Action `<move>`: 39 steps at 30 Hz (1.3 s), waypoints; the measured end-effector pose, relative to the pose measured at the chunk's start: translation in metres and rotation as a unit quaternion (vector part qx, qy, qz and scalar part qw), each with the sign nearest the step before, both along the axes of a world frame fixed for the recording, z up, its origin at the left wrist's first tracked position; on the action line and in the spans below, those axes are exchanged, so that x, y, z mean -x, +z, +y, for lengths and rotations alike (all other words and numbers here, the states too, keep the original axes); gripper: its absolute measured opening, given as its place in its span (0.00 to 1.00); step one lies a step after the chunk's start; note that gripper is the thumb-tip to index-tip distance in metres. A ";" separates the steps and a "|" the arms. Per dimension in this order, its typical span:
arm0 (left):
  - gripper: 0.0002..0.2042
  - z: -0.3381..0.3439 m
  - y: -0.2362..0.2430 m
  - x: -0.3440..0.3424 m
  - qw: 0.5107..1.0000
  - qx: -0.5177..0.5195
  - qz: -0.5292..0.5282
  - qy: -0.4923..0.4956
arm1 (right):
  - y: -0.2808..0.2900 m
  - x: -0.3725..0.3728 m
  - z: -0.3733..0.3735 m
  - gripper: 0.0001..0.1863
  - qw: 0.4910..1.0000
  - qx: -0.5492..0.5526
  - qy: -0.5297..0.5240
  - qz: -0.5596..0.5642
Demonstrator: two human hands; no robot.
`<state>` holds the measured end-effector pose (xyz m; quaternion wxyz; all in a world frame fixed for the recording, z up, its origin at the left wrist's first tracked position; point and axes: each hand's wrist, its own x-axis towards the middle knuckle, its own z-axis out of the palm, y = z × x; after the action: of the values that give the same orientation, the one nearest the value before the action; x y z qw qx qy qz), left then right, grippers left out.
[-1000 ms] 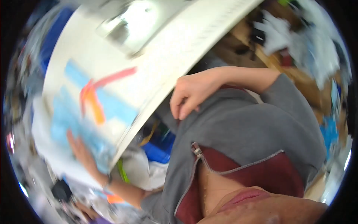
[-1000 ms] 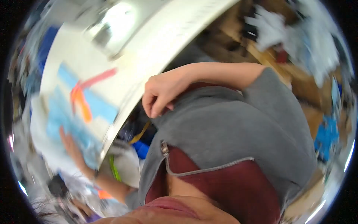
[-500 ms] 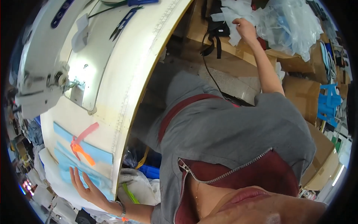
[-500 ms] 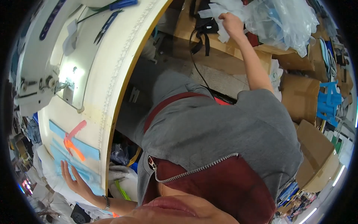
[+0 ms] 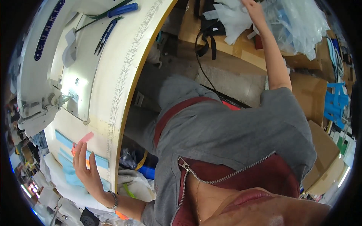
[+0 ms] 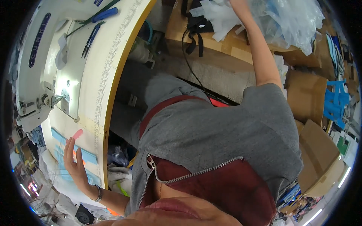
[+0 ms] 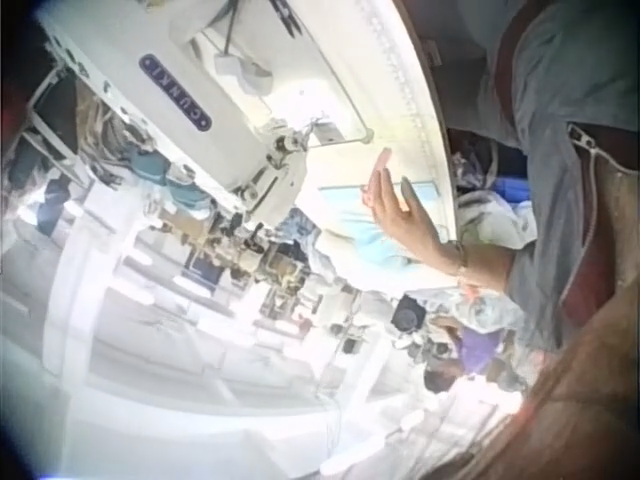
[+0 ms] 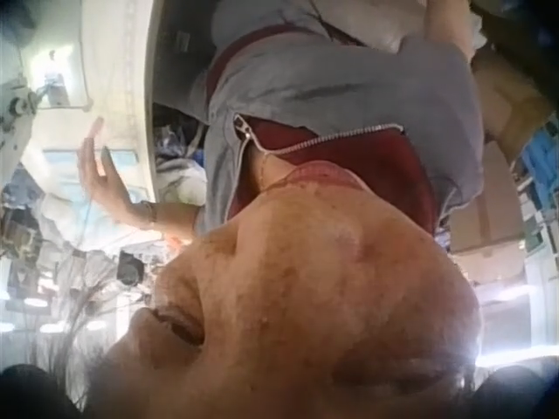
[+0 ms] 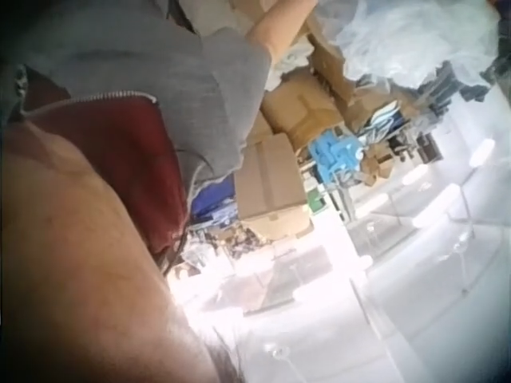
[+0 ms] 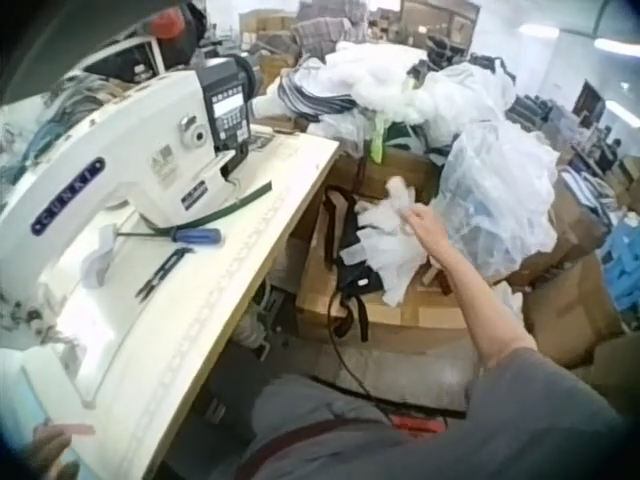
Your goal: Sewing fabric strips together using an industrial sewing machine.
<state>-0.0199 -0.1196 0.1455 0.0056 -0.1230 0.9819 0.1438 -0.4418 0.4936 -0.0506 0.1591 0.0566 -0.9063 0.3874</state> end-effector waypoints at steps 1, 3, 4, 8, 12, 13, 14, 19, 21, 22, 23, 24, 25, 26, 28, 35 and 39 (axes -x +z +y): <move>0.18 0.002 -0.001 -0.001 1.000 0.002 -0.001 -0.001 | 0.009 0.003 -0.001 0.18 0.997 0.073 -0.023 -0.015; 0.17 0.005 -0.001 -0.004 1.000 0.013 -0.013 0.003 | 0.026 0.005 -0.004 0.17 0.988 0.149 -0.033 -0.009; 0.17 0.006 -0.002 -0.005 1.000 0.007 -0.008 -0.001 | 0.033 0.006 -0.007 0.16 0.988 0.152 -0.020 0.015; 0.17 0.008 -0.005 -0.009 1.000 -0.010 -0.001 0.010 | 0.063 0.016 -0.026 0.13 0.979 0.184 -0.022 0.084; 0.16 0.018 -0.005 -0.010 1.000 -0.003 0.007 0.013 | 0.104 0.025 -0.055 0.11 0.898 0.418 0.057 0.123; 0.17 0.023 -0.004 -0.010 0.999 -0.034 0.023 0.000 | 0.116 0.021 -0.062 0.12 0.876 0.464 0.072 0.109; 0.17 0.031 -0.004 -0.010 0.997 -0.063 0.032 0.003 | 0.120 0.012 -0.073 0.12 0.854 0.502 0.119 0.067; 0.18 0.080 -0.020 0.018 0.978 -0.184 0.071 -0.069 | 0.126 -0.051 -0.156 0.20 0.830 0.453 0.309 -0.098; 0.17 0.097 -0.037 0.037 0.958 -0.255 0.097 -0.089 | 0.136 -0.075 -0.194 0.14 0.765 0.462 0.394 -0.216; 0.16 0.104 -0.046 0.043 0.949 -0.266 0.122 -0.117 | 0.134 -0.097 -0.216 0.16 0.803 0.408 0.372 -0.225; 0.15 0.110 -0.054 0.046 0.940 -0.284 0.144 -0.123 | 0.132 -0.121 -0.236 0.18 0.816 0.366 0.385 -0.228; 0.13 0.113 -0.059 0.045 0.928 -0.308 0.161 -0.137 | 0.131 -0.139 -0.258 0.18 0.865 0.271 0.361 -0.220; 0.12 0.111 -0.061 0.042 0.916 -0.327 0.165 -0.163 | 0.130 -0.155 -0.276 0.18 0.891 0.188 0.363 -0.198; 0.10 0.107 -0.063 0.036 0.920 -0.310 0.168 -0.170 | 0.131 -0.168 -0.292 0.17 0.862 0.169 0.409 -0.245; 0.08 0.088 -0.062 0.017 0.938 -0.288 0.154 -0.117 | 0.123 -0.188 -0.323 0.15 0.815 0.154 0.473 -0.296; 0.03 -0.004 -0.064 -0.059 0.946 -0.094 0.252 0.181 | 0.104 -0.231 -0.381 0.11 0.717 0.140 0.569 -0.377; 0.07 -0.034 -0.089 -0.074 0.931 -0.072 0.231 0.273 | 0.104 -0.239 -0.397 0.07 0.707 0.094 0.596 -0.369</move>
<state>0.0538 -0.1540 0.0565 -0.2521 -0.3488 0.8718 0.2341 -0.2027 0.0968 0.0536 -0.4473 0.4220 -0.6294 0.4750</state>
